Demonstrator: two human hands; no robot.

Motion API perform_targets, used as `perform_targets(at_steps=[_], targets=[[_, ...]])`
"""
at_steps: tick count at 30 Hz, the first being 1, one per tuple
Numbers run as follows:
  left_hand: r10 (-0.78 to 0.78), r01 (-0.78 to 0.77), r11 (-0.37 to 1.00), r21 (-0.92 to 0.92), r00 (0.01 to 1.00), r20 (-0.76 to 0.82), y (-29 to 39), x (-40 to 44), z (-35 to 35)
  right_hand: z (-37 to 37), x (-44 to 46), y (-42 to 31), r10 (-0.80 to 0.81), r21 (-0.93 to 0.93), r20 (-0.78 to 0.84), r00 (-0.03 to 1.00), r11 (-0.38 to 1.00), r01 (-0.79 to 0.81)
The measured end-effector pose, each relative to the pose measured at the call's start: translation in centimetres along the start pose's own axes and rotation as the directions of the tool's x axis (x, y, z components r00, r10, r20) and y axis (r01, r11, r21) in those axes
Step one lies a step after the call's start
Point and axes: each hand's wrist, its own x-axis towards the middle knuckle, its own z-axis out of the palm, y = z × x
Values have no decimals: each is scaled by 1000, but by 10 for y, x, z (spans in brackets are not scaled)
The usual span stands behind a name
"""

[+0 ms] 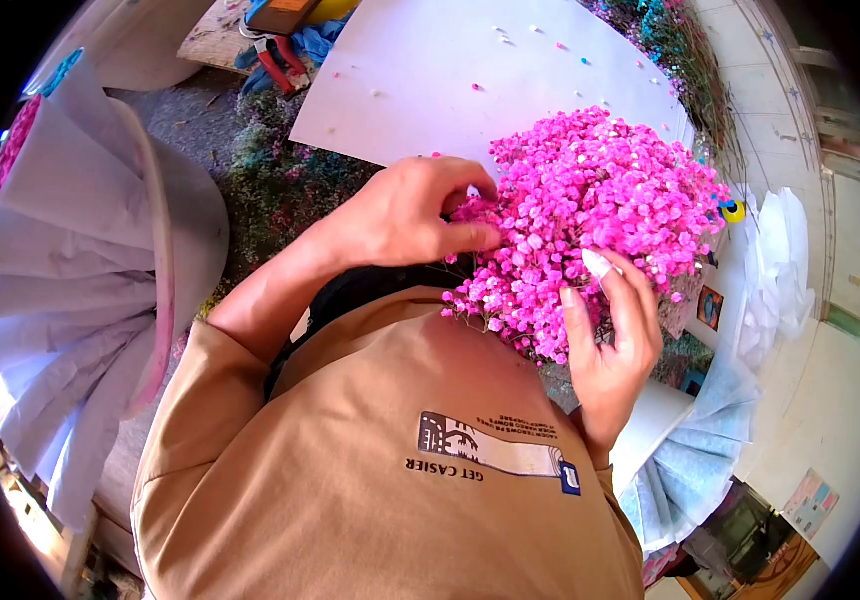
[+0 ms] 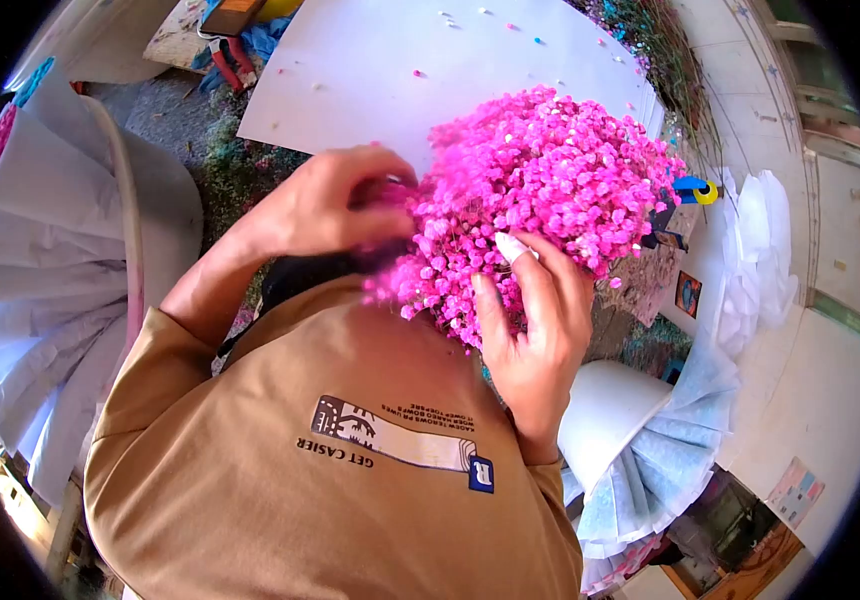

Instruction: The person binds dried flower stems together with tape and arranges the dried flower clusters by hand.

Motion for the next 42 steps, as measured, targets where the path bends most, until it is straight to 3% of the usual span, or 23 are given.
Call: perform_targets(at_steps=[1,3,4,5,7,10,13,15,17,21,23,26,29,33,35,37,42], targets=[[128,-119,987,104,988,-84,-4,-2,9,-1,-3,-6,5,-1,0,1000,1000,-5],[-24,39,972,233,998,-65,-5,-10,16,-4,-8,-16,-45,56,-33,998,997,46],[-32,45,971,234,998,-59,-6,-13,18,-7,-9,-18,-159,139,-41,986,977,163],[-99,115,962,249,992,-73,-7,-15,18,-11,-14,-19,-193,440,50,980,885,152],[-177,191,944,268,981,-75,-8,-22,21,-9,-11,-21,-407,736,343,846,677,28],[-195,216,971,106,965,-177,-2,-35,23,14,-8,-34,-273,527,566,778,845,-88],[-161,184,980,78,957,-242,-3,-45,26,34,-16,-29,-81,228,522,849,972,-47],[-152,177,981,81,955,-254,-5,-51,27,49,-13,-17,-166,63,316,934,986,154],[-57,62,998,9,960,-275,-6,-56,28,57,-13,-13,-179,-62,332,926,976,211],[-64,53,997,-62,977,-206,-7,-61,25,72,-13,-13,-196,-51,329,924,973,225],[-200,170,963,-211,971,-132,-11,-64,24,71,-11,-13,-185,-67,338,923,973,219],[-212,161,949,-270,962,-173,-9,-63,16,74,-13,-14,-196,46,363,911,980,193],[-246,159,911,-381,950,-192,-11,-55,6,76,-13,-14,-211,27,363,908,976,216],[-249,207,937,-282,961,-121,0,-41,-12,75,-13,-14,-255,23,330,909,965,262],[-197,149,936,-320,973,-123,-8,-39,-8,75,-15,-12,-281,47,319,905,958,282],[3,-5,1000,-23,997,-80,-7,-38,-9,75,-15,-12,-270,60,324,907,962,265],[1,5,990,143,999,-44,-11,-39,-6,76,-16,-10,-286,89,324,902,958,272]])
